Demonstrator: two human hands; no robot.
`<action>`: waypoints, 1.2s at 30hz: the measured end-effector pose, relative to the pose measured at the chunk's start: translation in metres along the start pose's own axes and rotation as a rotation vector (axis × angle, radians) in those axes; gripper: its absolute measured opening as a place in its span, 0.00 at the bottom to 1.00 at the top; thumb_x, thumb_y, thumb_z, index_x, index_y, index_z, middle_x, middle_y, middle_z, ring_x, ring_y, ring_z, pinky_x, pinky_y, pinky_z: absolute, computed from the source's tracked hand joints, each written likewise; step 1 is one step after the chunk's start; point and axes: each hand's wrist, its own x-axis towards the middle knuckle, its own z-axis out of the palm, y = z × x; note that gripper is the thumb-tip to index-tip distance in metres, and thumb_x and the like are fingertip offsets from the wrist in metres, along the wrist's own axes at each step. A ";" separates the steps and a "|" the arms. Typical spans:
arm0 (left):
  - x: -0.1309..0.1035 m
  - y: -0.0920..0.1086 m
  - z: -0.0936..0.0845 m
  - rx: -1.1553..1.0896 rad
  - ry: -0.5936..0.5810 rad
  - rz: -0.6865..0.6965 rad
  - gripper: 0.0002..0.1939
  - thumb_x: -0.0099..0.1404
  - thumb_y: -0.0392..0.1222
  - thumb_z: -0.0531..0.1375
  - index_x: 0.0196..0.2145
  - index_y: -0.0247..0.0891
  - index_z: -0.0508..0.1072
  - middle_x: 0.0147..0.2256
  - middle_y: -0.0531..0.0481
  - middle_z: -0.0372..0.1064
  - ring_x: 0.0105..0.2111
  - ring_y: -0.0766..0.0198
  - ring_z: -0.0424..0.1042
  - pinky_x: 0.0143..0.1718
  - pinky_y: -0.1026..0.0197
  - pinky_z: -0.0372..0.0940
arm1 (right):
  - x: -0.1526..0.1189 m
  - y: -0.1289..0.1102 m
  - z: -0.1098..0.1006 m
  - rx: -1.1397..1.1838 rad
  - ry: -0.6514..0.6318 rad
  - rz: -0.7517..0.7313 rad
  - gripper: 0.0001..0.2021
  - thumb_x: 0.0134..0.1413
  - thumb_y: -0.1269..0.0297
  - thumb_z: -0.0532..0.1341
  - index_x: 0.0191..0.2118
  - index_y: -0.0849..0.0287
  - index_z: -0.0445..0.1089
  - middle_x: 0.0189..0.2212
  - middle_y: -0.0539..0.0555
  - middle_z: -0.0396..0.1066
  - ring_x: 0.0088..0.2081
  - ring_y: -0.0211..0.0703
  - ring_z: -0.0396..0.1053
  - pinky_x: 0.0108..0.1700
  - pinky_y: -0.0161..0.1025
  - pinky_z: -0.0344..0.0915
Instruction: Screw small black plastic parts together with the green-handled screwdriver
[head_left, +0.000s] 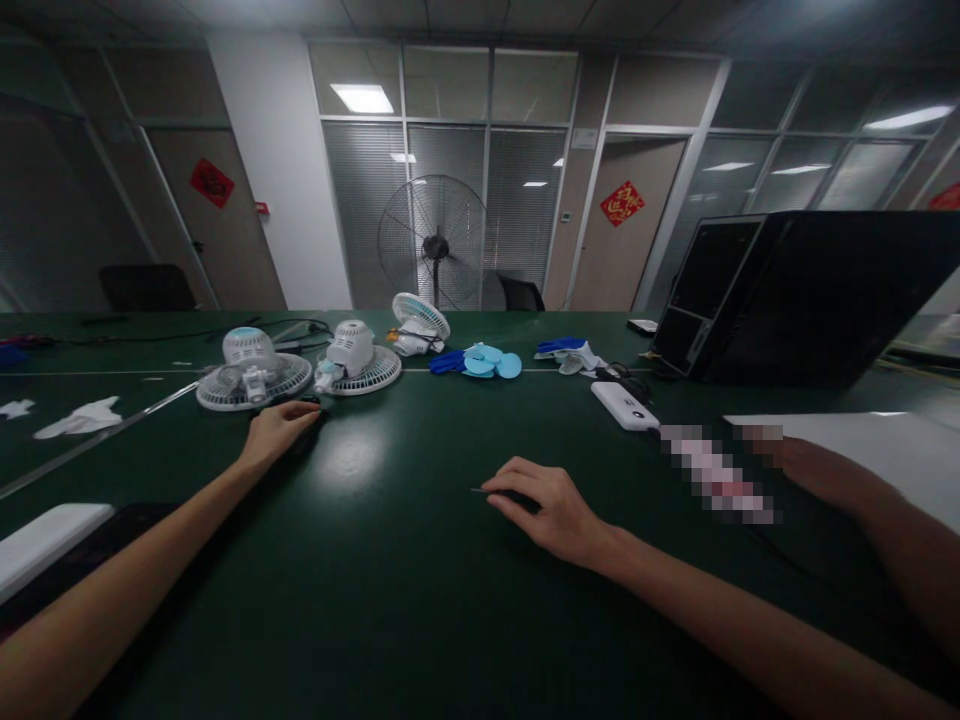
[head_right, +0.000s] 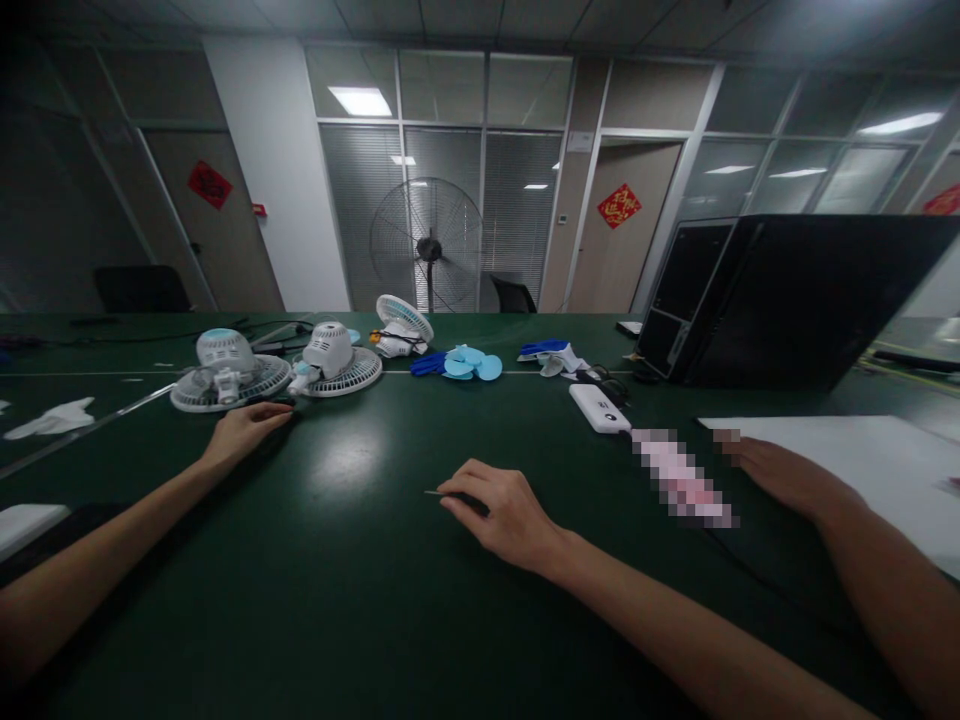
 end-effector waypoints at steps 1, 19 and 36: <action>0.000 0.000 0.000 0.004 0.006 -0.007 0.25 0.59 0.57 0.65 0.47 0.39 0.84 0.44 0.44 0.83 0.45 0.47 0.80 0.45 0.56 0.70 | 0.000 0.000 0.000 0.001 -0.002 -0.001 0.11 0.71 0.67 0.62 0.56 0.57 0.75 0.48 0.55 0.75 0.44 0.42 0.76 0.45 0.39 0.77; -0.002 0.003 -0.002 0.035 0.023 -0.007 0.22 0.60 0.55 0.63 0.46 0.40 0.84 0.45 0.42 0.83 0.48 0.45 0.80 0.47 0.55 0.70 | 0.000 0.002 0.001 0.001 -0.016 -0.013 0.11 0.72 0.66 0.61 0.56 0.56 0.74 0.48 0.55 0.76 0.44 0.42 0.77 0.44 0.38 0.77; -0.009 0.009 0.006 0.168 0.065 0.203 0.23 0.63 0.47 0.57 0.51 0.37 0.82 0.46 0.42 0.81 0.45 0.48 0.80 0.49 0.57 0.71 | -0.001 -0.001 -0.001 -0.012 -0.024 -0.006 0.12 0.72 0.66 0.62 0.56 0.56 0.75 0.48 0.55 0.76 0.44 0.42 0.76 0.44 0.39 0.77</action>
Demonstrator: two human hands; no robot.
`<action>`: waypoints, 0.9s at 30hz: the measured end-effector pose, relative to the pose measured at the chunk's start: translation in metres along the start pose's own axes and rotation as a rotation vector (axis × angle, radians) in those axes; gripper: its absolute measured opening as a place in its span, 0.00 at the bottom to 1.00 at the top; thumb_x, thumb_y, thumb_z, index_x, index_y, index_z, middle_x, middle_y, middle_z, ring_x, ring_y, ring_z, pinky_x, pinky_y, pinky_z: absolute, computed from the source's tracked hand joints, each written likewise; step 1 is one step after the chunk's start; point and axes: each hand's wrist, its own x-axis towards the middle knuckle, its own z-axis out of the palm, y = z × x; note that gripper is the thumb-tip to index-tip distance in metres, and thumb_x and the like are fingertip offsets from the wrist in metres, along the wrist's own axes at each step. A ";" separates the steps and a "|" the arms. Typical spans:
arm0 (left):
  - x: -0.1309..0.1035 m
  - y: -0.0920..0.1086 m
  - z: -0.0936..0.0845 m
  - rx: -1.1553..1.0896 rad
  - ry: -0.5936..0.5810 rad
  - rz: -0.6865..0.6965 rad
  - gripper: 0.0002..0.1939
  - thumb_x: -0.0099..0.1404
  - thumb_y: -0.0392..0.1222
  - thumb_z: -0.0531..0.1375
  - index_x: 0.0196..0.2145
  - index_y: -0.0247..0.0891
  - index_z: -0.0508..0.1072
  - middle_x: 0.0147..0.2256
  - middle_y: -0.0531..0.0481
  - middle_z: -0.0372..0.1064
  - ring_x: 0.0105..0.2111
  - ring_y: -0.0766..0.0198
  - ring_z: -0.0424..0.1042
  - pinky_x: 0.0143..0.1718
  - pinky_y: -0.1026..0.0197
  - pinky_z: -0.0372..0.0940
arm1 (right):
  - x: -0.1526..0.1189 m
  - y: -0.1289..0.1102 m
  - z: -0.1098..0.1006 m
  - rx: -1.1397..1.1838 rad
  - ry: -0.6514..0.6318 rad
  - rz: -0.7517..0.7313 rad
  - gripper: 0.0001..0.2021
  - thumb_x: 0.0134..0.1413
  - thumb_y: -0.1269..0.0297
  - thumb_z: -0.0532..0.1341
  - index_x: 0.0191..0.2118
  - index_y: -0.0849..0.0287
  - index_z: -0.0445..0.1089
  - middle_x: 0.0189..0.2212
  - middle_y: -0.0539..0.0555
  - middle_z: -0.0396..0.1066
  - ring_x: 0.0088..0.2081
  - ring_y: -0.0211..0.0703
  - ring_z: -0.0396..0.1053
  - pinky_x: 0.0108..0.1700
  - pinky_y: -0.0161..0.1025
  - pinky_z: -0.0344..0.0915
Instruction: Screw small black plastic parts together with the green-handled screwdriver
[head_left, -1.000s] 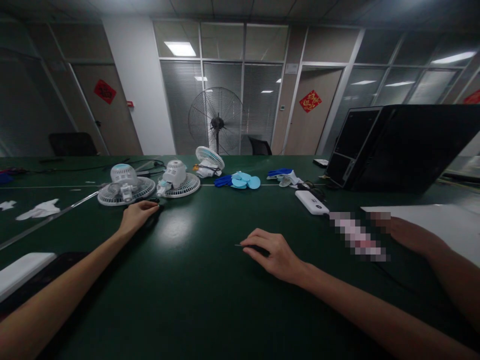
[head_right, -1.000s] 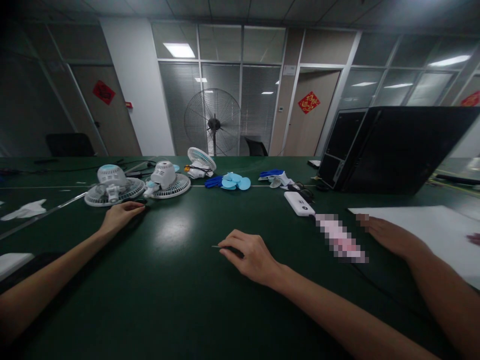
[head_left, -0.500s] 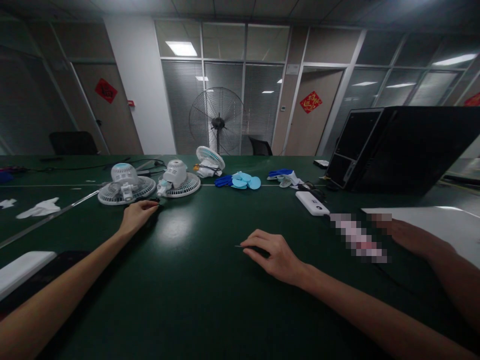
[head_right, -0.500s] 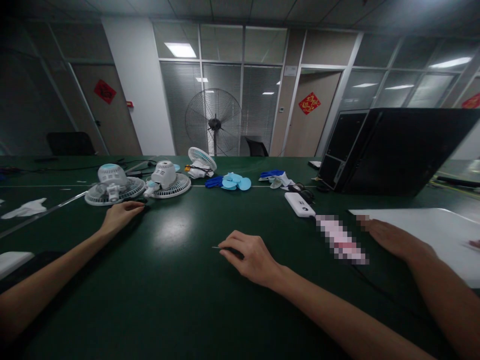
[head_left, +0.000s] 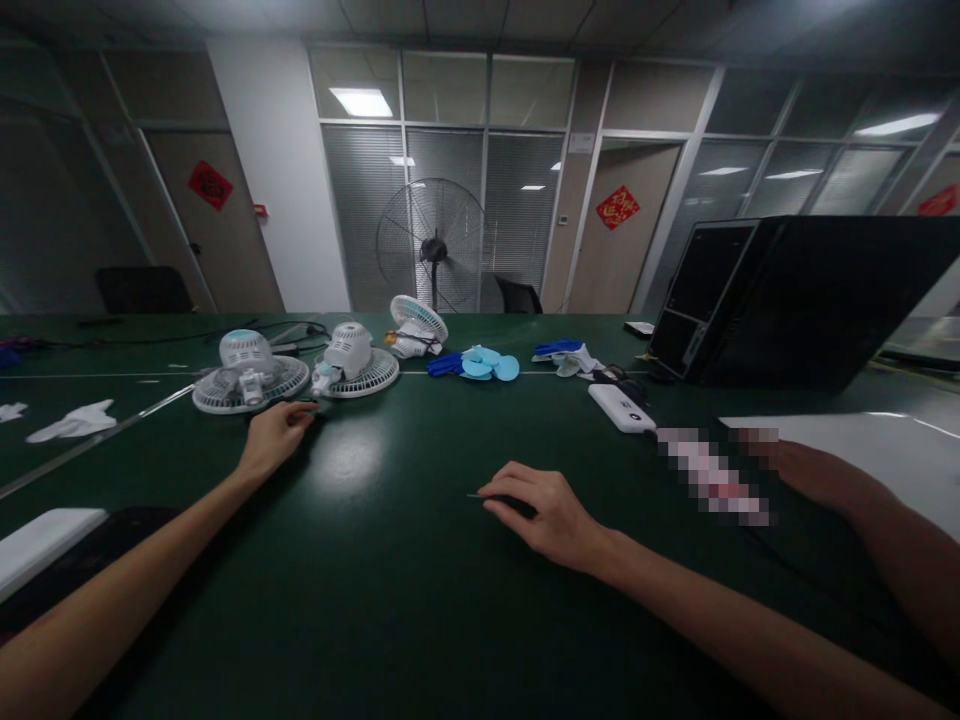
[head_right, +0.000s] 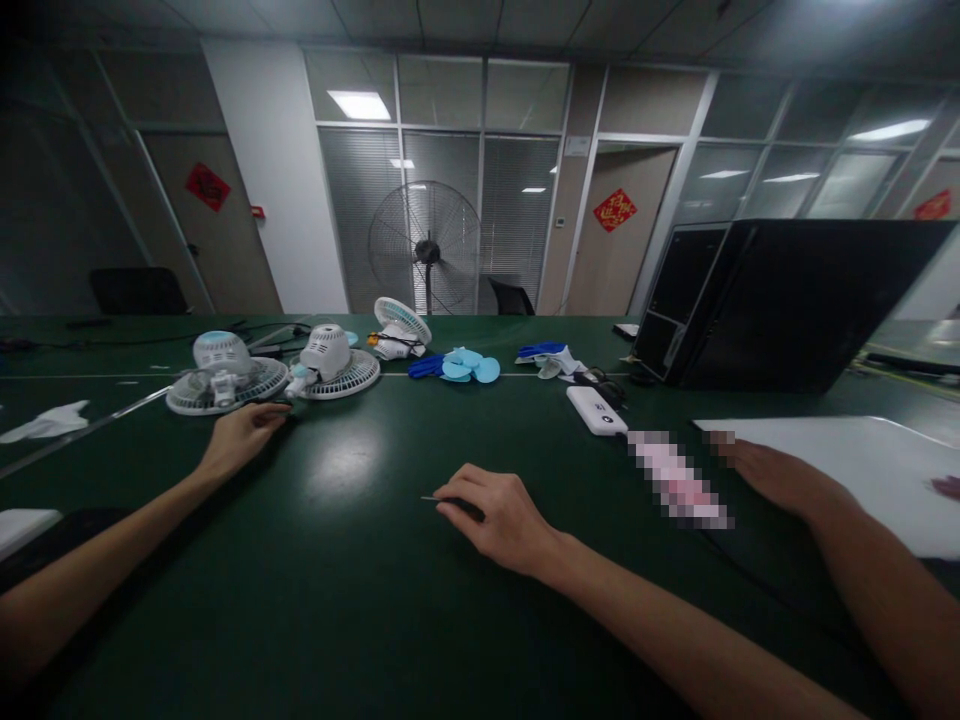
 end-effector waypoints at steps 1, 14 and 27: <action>0.000 0.002 -0.002 -0.006 -0.010 -0.008 0.24 0.62 0.46 0.57 0.52 0.37 0.82 0.45 0.42 0.81 0.45 0.48 0.80 0.49 0.57 0.70 | 0.000 0.000 0.000 0.000 -0.001 0.002 0.12 0.72 0.66 0.62 0.56 0.56 0.75 0.48 0.55 0.76 0.44 0.42 0.76 0.44 0.39 0.77; 0.004 -0.002 -0.004 -0.021 -0.071 -0.053 0.26 0.61 0.54 0.60 0.50 0.38 0.84 0.47 0.39 0.78 0.44 0.47 0.78 0.44 0.56 0.69 | 0.000 0.001 0.002 0.016 0.000 -0.010 0.12 0.72 0.66 0.62 0.56 0.57 0.74 0.49 0.55 0.75 0.44 0.42 0.76 0.44 0.38 0.76; -0.002 0.005 -0.006 -0.040 -0.089 0.001 0.29 0.62 0.54 0.58 0.54 0.36 0.81 0.47 0.40 0.79 0.45 0.47 0.78 0.46 0.55 0.70 | -0.002 0.006 0.004 0.004 0.000 -0.015 0.12 0.71 0.67 0.62 0.57 0.56 0.74 0.48 0.54 0.75 0.43 0.41 0.75 0.44 0.38 0.75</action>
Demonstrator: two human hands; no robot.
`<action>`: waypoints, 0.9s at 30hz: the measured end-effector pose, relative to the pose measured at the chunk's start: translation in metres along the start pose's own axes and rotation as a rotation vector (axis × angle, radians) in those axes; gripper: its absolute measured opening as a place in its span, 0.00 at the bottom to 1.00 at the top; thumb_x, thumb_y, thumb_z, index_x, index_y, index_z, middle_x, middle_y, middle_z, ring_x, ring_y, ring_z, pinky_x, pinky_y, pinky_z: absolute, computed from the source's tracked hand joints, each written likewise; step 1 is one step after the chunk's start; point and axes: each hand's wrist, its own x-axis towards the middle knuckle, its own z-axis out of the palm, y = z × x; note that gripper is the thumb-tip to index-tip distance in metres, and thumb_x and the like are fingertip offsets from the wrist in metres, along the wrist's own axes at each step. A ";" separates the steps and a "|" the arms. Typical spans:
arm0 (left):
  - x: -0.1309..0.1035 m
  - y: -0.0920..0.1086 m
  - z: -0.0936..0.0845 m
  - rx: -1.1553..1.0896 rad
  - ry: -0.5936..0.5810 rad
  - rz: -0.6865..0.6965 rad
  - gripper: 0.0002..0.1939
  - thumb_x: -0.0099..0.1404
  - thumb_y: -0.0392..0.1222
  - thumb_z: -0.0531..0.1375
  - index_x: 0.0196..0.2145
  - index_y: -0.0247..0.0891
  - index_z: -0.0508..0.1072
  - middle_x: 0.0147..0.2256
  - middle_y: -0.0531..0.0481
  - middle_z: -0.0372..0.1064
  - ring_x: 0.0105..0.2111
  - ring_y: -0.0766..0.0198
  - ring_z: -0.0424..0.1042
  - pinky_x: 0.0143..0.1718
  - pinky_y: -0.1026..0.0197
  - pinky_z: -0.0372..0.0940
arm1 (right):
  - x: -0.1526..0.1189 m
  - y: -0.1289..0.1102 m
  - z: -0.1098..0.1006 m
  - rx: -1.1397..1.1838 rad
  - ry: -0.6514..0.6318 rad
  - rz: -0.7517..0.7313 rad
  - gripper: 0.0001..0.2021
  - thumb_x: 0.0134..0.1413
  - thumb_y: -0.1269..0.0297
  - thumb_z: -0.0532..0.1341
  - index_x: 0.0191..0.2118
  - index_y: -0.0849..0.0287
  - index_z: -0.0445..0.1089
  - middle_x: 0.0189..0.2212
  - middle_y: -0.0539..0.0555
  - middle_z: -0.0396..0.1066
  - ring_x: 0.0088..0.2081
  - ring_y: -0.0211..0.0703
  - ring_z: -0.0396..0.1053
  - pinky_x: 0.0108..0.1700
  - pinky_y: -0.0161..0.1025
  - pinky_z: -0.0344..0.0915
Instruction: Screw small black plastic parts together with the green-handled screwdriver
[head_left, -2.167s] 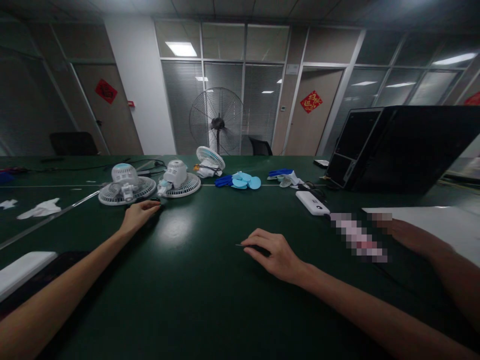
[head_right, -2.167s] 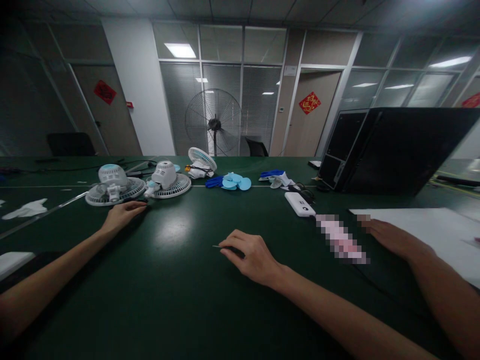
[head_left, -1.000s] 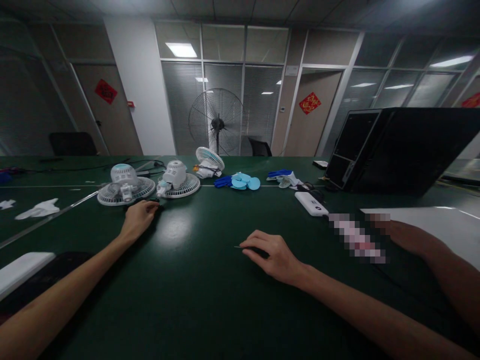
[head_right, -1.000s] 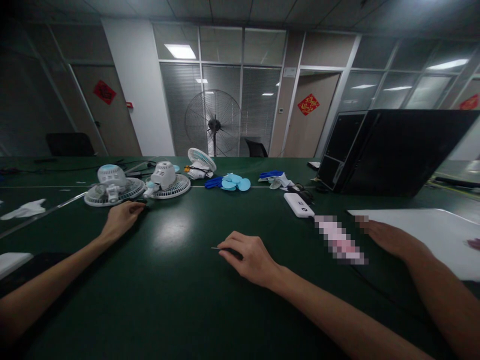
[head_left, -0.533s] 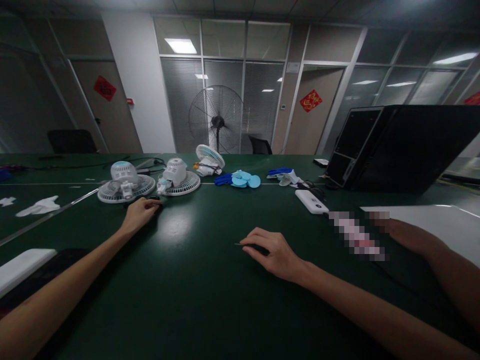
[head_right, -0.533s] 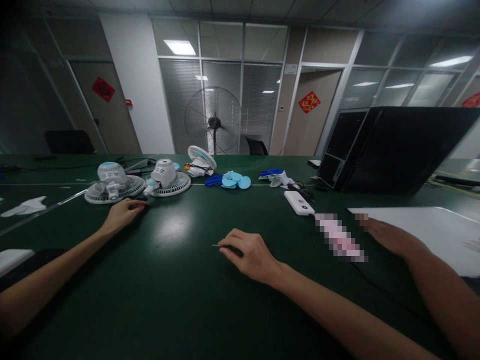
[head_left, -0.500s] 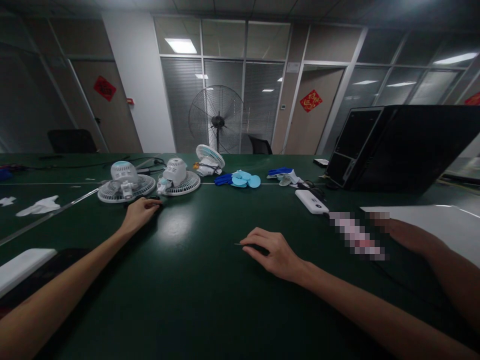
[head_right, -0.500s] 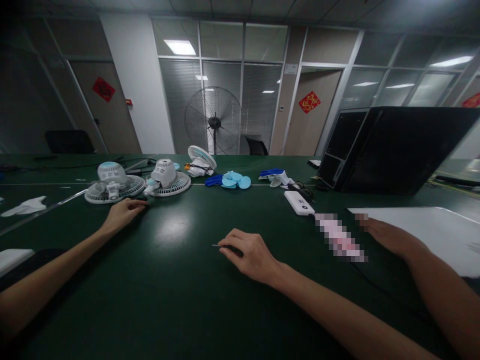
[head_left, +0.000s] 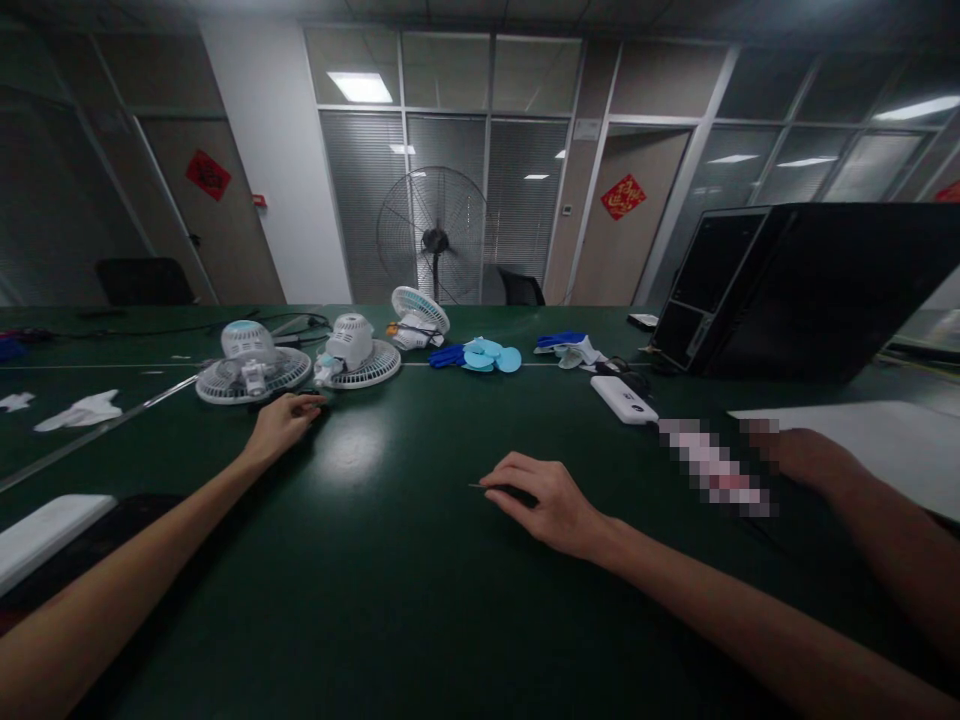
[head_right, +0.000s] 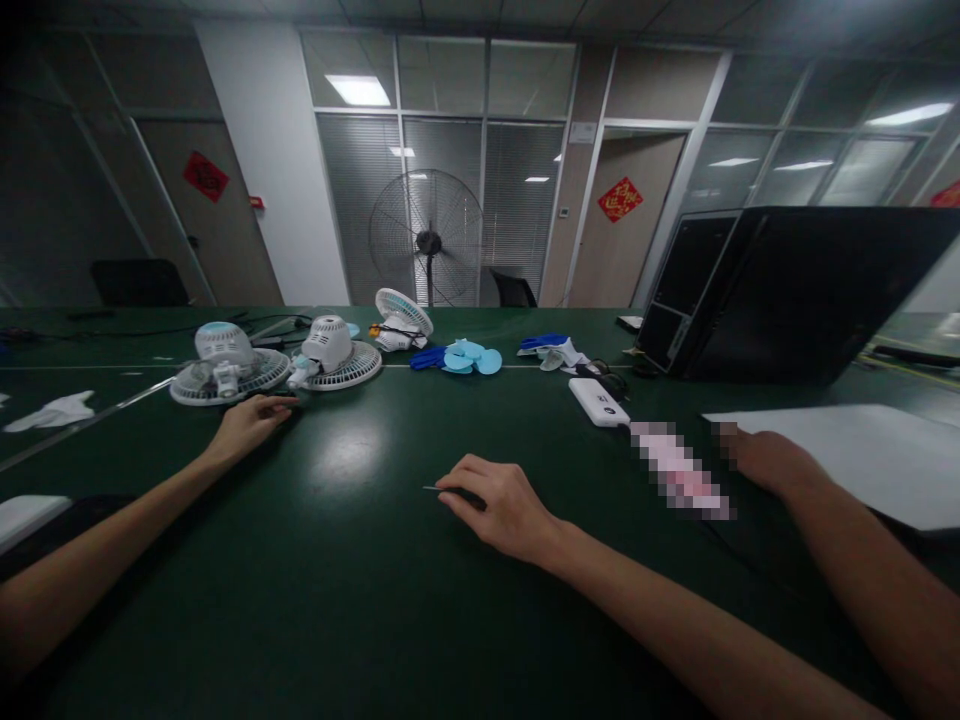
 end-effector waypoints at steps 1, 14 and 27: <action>0.000 0.000 0.000 -0.010 0.009 -0.014 0.30 0.61 0.54 0.59 0.55 0.35 0.81 0.46 0.40 0.80 0.44 0.48 0.78 0.45 0.55 0.70 | 0.000 0.000 0.000 -0.001 -0.001 -0.002 0.12 0.71 0.67 0.63 0.57 0.56 0.74 0.48 0.54 0.75 0.43 0.41 0.75 0.44 0.38 0.75; -0.001 -0.004 0.006 0.091 0.069 0.133 0.25 0.65 0.53 0.56 0.48 0.35 0.84 0.49 0.38 0.80 0.45 0.46 0.79 0.49 0.53 0.70 | 0.000 0.000 0.001 -0.006 -0.004 0.003 0.12 0.71 0.68 0.63 0.57 0.57 0.74 0.48 0.54 0.75 0.43 0.41 0.75 0.44 0.38 0.75; -0.055 0.106 0.030 -0.122 -0.238 0.495 0.20 0.74 0.49 0.55 0.52 0.40 0.82 0.44 0.43 0.76 0.40 0.55 0.75 0.44 0.55 0.68 | 0.002 0.000 0.000 -0.017 0.026 0.038 0.11 0.71 0.68 0.63 0.55 0.56 0.75 0.47 0.54 0.76 0.42 0.41 0.75 0.43 0.38 0.74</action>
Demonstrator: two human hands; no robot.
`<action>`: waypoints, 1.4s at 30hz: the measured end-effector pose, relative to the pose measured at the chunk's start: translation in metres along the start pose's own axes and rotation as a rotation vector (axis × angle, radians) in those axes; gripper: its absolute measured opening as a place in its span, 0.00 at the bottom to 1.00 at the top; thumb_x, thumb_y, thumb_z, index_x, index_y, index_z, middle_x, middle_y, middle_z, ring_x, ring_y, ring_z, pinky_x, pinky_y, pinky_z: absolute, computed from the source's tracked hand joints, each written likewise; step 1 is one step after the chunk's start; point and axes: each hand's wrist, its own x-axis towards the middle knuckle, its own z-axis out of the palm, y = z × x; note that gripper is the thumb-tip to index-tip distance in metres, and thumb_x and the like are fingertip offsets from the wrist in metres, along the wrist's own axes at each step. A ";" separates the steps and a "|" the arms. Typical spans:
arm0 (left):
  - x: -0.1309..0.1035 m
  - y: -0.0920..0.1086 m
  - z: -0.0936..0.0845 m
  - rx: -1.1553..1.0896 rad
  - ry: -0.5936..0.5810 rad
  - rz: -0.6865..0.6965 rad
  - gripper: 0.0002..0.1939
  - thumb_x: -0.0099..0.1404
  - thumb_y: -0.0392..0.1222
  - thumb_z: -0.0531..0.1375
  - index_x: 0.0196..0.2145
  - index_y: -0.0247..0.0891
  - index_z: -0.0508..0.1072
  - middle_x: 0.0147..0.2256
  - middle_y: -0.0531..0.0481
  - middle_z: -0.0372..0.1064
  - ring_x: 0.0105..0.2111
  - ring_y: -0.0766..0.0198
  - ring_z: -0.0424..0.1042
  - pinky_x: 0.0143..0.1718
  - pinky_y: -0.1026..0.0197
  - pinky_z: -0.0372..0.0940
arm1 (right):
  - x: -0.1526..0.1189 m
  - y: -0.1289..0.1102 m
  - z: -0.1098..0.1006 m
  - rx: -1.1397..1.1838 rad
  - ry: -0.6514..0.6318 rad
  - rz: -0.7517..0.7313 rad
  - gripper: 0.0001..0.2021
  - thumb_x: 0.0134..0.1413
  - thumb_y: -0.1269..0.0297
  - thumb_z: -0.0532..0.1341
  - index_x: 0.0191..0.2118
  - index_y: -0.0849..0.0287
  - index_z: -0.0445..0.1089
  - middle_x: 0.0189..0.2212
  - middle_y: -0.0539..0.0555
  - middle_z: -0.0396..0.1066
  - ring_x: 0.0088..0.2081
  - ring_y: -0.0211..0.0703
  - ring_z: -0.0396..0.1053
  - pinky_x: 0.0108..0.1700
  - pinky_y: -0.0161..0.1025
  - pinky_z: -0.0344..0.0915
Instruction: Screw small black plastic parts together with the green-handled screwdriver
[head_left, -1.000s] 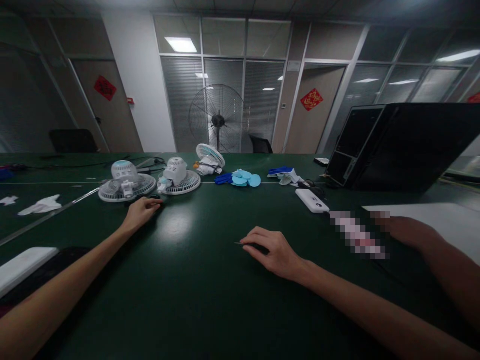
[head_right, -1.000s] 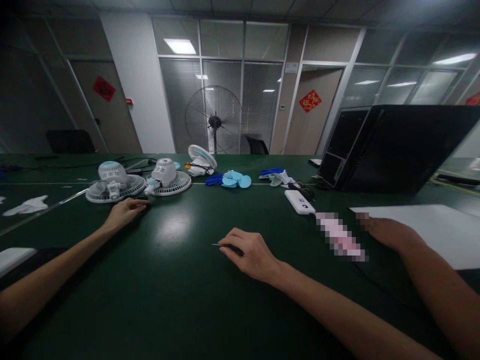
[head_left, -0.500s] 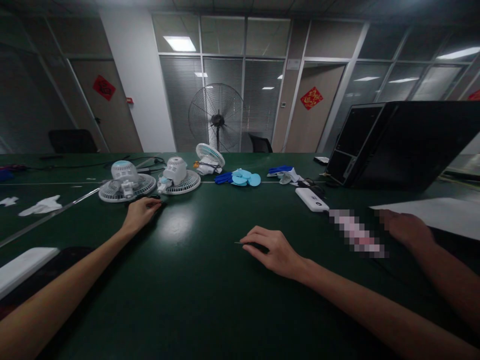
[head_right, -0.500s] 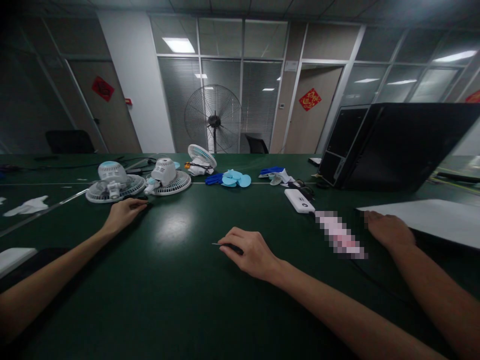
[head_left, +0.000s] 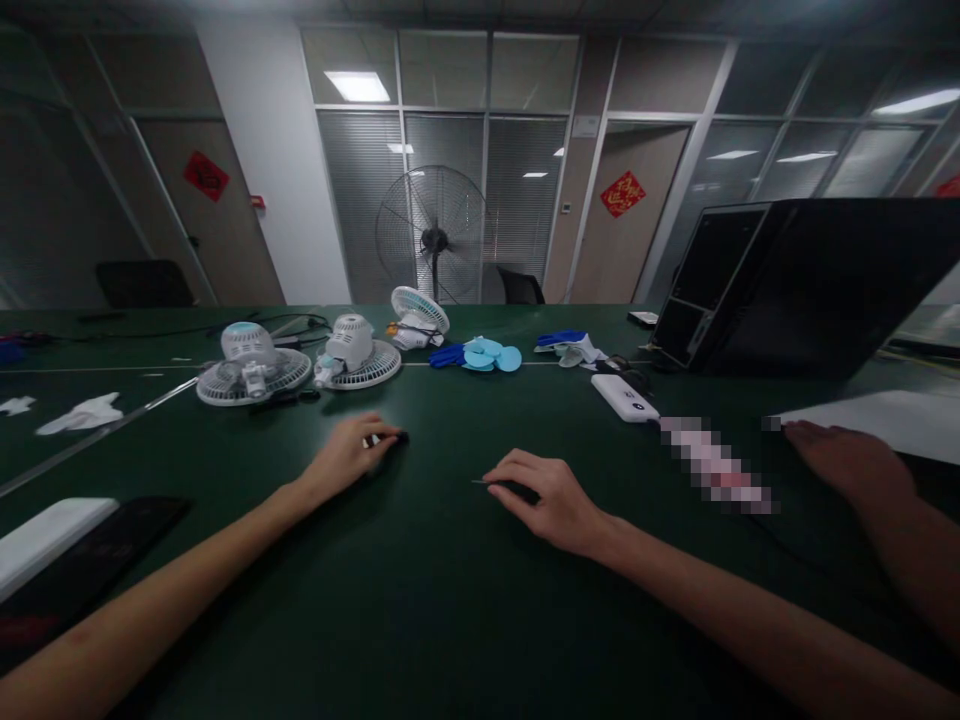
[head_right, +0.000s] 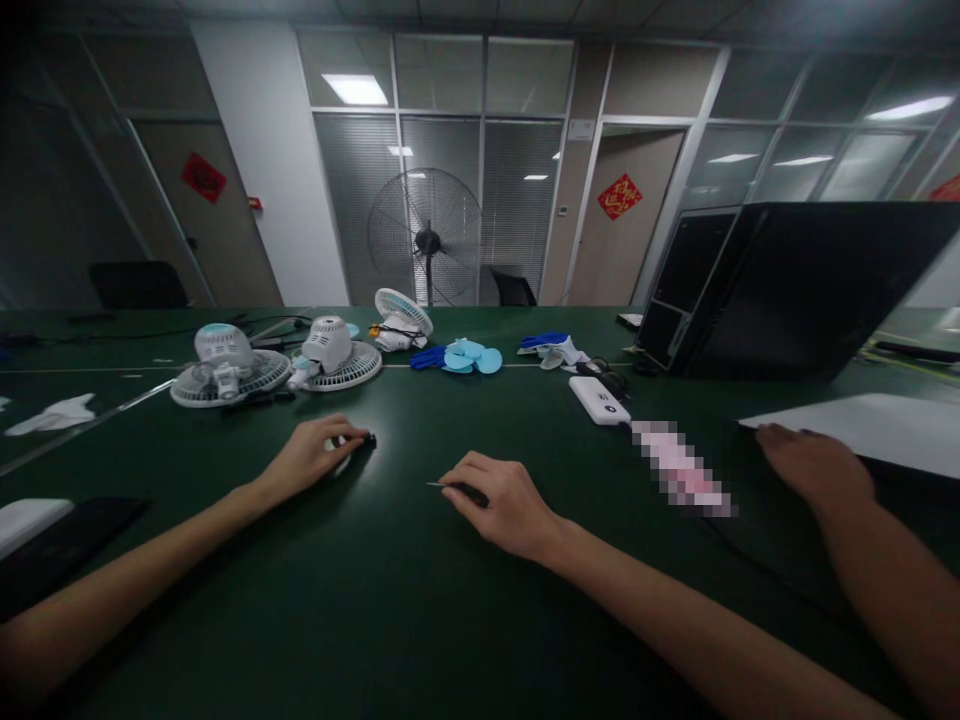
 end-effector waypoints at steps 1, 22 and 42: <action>-0.001 0.018 0.008 -0.065 -0.046 0.015 0.18 0.74 0.49 0.57 0.52 0.41 0.82 0.44 0.44 0.76 0.40 0.56 0.74 0.44 0.56 0.68 | 0.000 0.000 0.000 -0.004 0.008 0.009 0.10 0.70 0.68 0.63 0.54 0.56 0.75 0.46 0.54 0.76 0.41 0.41 0.75 0.43 0.38 0.74; -0.023 0.102 0.040 -0.433 -0.230 -0.021 0.10 0.69 0.45 0.64 0.46 0.42 0.81 0.42 0.48 0.76 0.38 0.60 0.71 0.38 0.59 0.65 | -0.001 -0.007 -0.002 -0.061 -0.091 -0.011 0.05 0.66 0.70 0.63 0.43 0.58 0.77 0.38 0.54 0.77 0.35 0.40 0.74 0.36 0.36 0.69; -0.027 0.100 0.040 -0.394 -0.224 -0.001 0.13 0.71 0.47 0.64 0.51 0.44 0.80 0.42 0.49 0.76 0.37 0.61 0.72 0.37 0.60 0.65 | 0.003 -0.004 0.003 0.006 0.065 -0.064 0.09 0.69 0.67 0.61 0.50 0.57 0.77 0.42 0.56 0.77 0.40 0.44 0.76 0.42 0.40 0.74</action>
